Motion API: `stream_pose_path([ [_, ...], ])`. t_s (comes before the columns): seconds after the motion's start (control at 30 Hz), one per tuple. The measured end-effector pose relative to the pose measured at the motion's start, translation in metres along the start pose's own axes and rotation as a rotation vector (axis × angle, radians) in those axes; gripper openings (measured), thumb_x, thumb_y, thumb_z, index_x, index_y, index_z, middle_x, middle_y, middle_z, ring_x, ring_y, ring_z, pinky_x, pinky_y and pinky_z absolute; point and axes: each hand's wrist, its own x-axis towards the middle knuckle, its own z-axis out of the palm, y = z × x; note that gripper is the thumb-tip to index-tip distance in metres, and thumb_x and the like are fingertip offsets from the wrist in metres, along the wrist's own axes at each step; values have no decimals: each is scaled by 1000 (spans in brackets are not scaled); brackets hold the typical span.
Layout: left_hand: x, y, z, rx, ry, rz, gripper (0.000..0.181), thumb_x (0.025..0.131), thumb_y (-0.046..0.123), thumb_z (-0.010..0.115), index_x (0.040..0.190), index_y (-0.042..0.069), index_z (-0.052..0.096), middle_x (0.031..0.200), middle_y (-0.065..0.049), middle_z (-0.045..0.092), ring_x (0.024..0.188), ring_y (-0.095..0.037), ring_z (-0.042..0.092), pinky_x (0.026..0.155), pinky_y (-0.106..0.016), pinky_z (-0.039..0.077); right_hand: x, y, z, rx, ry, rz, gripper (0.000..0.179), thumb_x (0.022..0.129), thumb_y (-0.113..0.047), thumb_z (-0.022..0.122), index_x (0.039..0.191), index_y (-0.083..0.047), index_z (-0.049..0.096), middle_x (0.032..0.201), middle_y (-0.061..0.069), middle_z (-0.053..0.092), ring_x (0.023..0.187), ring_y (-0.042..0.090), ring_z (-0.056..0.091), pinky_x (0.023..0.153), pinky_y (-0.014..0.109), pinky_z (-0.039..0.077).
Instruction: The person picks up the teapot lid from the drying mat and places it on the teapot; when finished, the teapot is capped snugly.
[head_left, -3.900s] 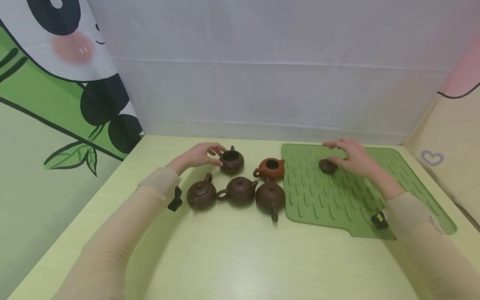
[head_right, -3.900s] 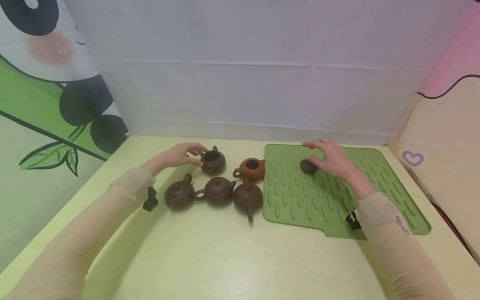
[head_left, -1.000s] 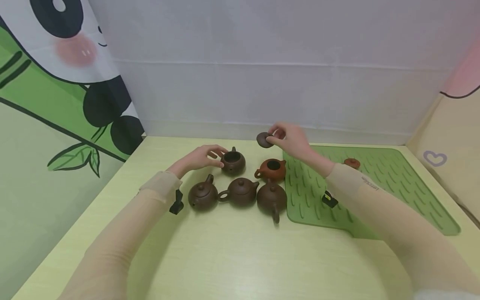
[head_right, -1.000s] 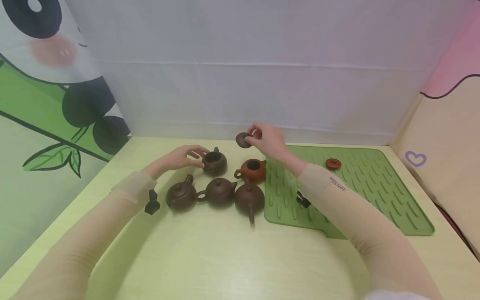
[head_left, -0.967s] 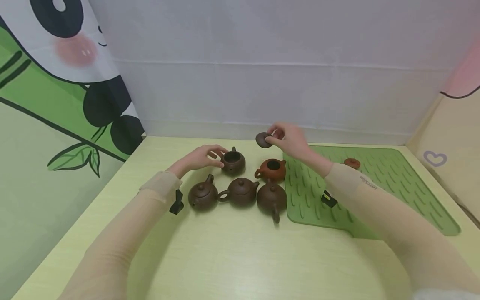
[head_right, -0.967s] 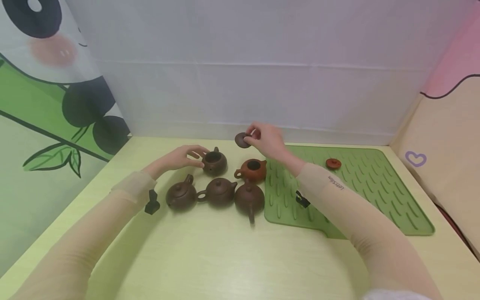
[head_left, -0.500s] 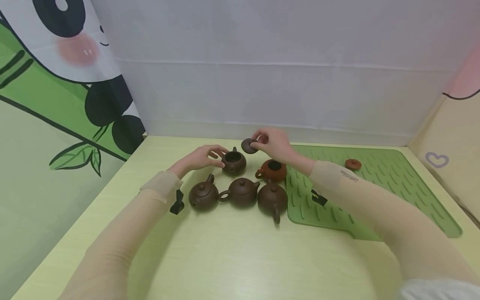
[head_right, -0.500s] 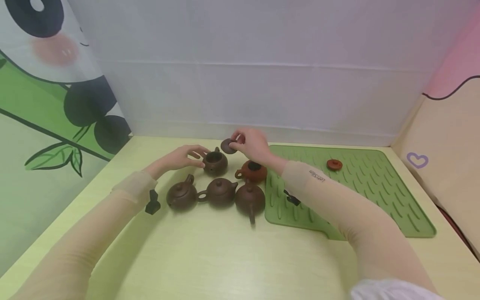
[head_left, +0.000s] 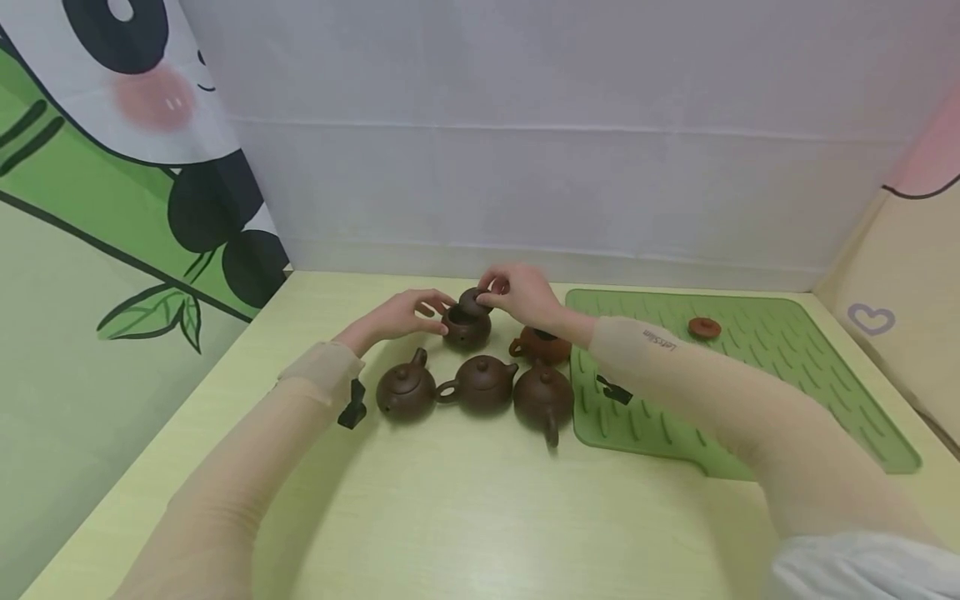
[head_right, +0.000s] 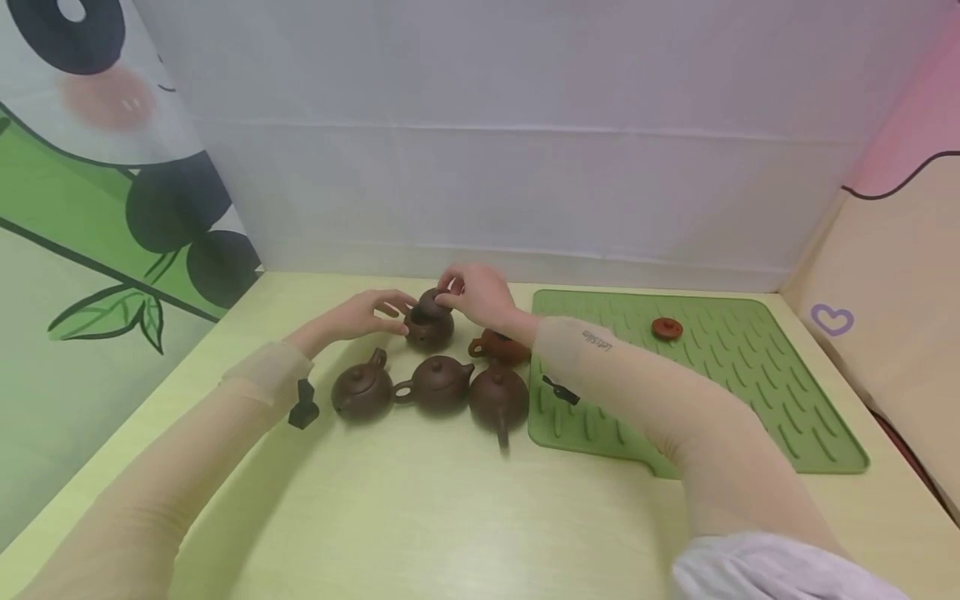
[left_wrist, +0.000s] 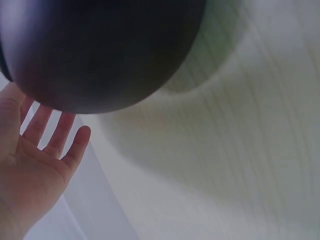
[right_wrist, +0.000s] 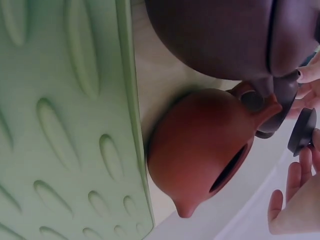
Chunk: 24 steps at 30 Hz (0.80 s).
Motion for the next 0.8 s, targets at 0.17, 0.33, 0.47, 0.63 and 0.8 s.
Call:
stream_pose_path([
  [0.17, 0, -2, 2, -29, 4, -1, 52, 90, 18, 73, 138, 6, 55, 128, -23, 63, 124, -44, 57, 107, -54, 43, 4, 1, 8, 12, -14, -7, 17, 90, -27, 74, 101, -15, 73, 90, 6, 71, 84, 19, 64, 76, 30, 48],
  [0.33, 0, -2, 2, -38, 3, 1, 53, 91, 17, 72, 138, 4, 54, 130, -23, 61, 124, -44, 57, 107, -53, 44, 7, 3, 13, 2, -19, -6, 17, 90, -29, 73, 101, -16, 74, 90, 5, 72, 84, 18, 64, 76, 31, 48],
  [0.47, 1, -4, 3, -42, 5, 1, 52, 91, 16, 71, 139, 4, 53, 132, -23, 60, 124, -43, 57, 108, -52, 44, 8, 1, 15, 4, -21, -3, 18, 90, -30, 73, 102, -17, 74, 92, 5, 72, 86, 19, 64, 78, 33, 49],
  [0.63, 1, -6, 4, -55, 5, 1, 53, 91, 16, 71, 139, 4, 53, 133, -23, 59, 124, -43, 57, 107, -53, 44, 10, -2, 17, -3, -25, 9, 18, 90, -30, 73, 102, -17, 74, 94, 5, 72, 89, 20, 64, 82, 35, 50],
  [0.8, 2, -7, 5, -63, 5, -4, 54, 91, 16, 71, 140, 4, 52, 135, -22, 58, 125, -44, 56, 107, -53, 43, 13, -1, 21, -20, -22, 16, 17, 89, -30, 74, 101, -17, 74, 92, 5, 73, 88, 19, 65, 81, 34, 49],
])
